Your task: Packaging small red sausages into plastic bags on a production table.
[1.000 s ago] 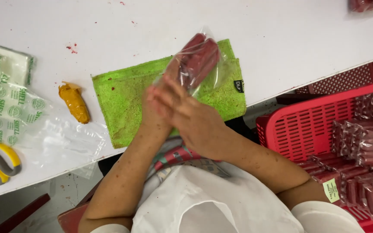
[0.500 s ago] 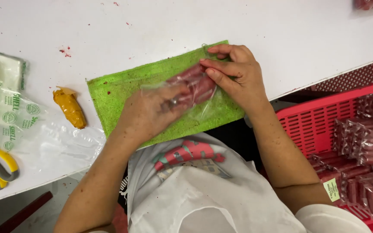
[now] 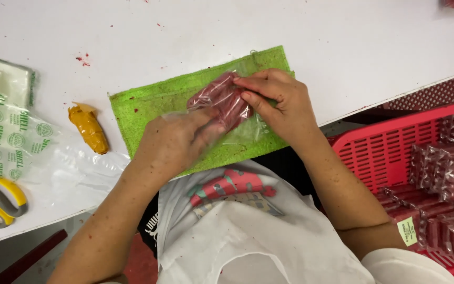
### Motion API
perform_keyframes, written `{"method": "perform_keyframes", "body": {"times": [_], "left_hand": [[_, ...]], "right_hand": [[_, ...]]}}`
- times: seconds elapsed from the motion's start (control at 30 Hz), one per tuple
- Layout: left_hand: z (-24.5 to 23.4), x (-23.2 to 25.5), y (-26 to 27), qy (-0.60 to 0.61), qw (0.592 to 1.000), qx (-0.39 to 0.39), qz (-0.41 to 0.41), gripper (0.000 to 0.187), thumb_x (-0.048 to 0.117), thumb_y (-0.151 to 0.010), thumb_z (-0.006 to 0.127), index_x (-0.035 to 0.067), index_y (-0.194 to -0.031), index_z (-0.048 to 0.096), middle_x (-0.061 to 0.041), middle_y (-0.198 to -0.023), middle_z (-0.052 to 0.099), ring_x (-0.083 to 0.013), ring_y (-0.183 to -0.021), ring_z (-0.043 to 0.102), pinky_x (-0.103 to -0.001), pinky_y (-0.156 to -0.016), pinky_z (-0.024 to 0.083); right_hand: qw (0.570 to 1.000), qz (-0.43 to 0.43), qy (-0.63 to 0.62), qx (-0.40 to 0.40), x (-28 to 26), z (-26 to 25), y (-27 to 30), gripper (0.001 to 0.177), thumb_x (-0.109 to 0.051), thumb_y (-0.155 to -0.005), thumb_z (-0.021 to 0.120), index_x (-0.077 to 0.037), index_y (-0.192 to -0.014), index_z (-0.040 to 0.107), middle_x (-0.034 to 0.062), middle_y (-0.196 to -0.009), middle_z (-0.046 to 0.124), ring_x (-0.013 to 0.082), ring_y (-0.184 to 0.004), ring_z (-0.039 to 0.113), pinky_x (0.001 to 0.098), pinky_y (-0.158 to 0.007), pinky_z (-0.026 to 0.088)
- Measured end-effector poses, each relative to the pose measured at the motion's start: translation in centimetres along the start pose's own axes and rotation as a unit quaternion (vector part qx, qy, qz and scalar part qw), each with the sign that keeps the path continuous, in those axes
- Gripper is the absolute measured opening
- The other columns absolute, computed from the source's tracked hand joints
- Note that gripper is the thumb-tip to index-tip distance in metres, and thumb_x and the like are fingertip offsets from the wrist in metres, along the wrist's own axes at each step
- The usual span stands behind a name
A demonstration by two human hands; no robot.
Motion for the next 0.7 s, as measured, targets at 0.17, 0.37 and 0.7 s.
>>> {"method": "perform_keyframes", "body": {"times": [0.17,0.37,0.7], "left_hand": [[0.6,-0.5,0.1,0.172,0.972,-0.151,-0.043,0.059,0.058,-0.097,0.038,0.012,-0.113,0.073,-0.026,-0.082,0.075,-0.0427,-0.073,0.073,-0.056,-0.072,0.06],[1.3,-2.4,1.6,0.114,0.993,-0.015,-0.012,0.041,0.049,-0.095,0.061,0.022,-0.124,0.072,-0.02,-0.08,0.074,-0.0422,-0.072,0.072,-0.052,-0.066,0.059],[-0.2,-1.3,2.8,-0.043,0.985,0.119,0.117,0.045,0.044,-0.093,0.07,0.031,-0.136,0.064,-0.007,-0.08,0.07,-0.0286,-0.068,0.07,-0.044,-0.058,0.057]], "right_hand": [[1.0,-0.011,-0.006,-0.007,-1.0,1.0,0.5,0.018,-0.015,-0.098,0.073,-0.007,-0.113,0.077,0.0174,-0.108,0.07,0.0344,-0.097,0.07,0.0425,-0.089,0.055],[0.999,-0.034,-0.003,0.001,-1.1,1.3,0.5,0.02,-0.012,-0.095,0.078,-0.006,-0.114,0.077,0.018,-0.113,0.069,0.0333,-0.101,0.071,0.0421,-0.092,0.055],[0.997,-0.054,0.058,0.022,0.1,1.0,1.1,0.03,-0.019,-0.093,0.082,-0.01,-0.121,0.076,0.0112,-0.107,0.07,0.0297,-0.102,0.07,0.0402,-0.093,0.056]]}}
Point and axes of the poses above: each hand's wrist, its own y-axis away from the middle knuckle, its own z-axis out of the palm, x = y × z, the point moved 5 cm from there along -y, towards the middle knuckle
